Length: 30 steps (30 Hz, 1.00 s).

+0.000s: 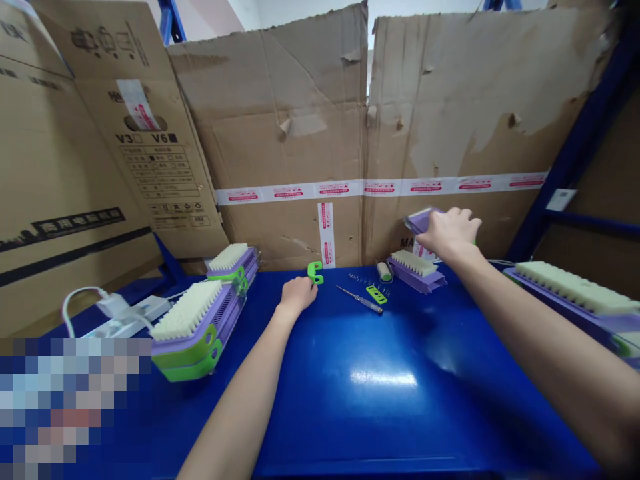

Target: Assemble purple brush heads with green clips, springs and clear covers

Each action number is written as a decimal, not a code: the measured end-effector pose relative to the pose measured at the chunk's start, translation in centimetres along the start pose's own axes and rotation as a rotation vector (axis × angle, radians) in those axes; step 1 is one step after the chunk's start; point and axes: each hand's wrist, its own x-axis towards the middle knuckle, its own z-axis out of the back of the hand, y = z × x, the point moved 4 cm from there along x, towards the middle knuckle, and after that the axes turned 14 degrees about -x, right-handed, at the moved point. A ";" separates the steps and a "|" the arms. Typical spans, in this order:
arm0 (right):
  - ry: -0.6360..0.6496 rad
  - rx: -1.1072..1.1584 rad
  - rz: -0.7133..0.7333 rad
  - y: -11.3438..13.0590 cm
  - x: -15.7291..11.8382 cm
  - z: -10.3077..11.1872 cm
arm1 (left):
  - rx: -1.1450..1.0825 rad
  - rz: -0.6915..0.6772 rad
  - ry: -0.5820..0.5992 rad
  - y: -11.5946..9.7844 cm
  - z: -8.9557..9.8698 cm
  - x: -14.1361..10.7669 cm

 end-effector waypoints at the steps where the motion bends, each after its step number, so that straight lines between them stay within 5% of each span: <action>1: -0.030 0.048 0.030 0.7 -0.5 0.7 | -0.033 0.025 -0.038 0.2 0.2 0.0; 12: 0.150 0.428 0.616 10.5 -11.8 2.9 | -0.572 0.274 -0.358 3.6 1.3 1.0; 18: 0.159 0.400 0.624 12.6 -15.4 1.9 | -0.704 0.271 -0.411 4.4 0.8 1.4; 22: 0.099 0.476 0.573 11.9 -14.0 1.7 | -0.694 0.244 -0.404 4.2 0.7 1.3; 25: -0.097 0.455 0.401 9.3 -10.7 0.6 | -0.688 0.242 -0.401 4.2 0.7 1.2; 28: -0.234 0.370 0.118 5.3 -7.6 -2.6 | -0.680 0.249 -0.383 4.1 0.8 1.2; 30: -0.202 0.321 0.025 2.9 -6.6 -5.5 | -0.671 0.250 -0.369 4.1 0.8 1.2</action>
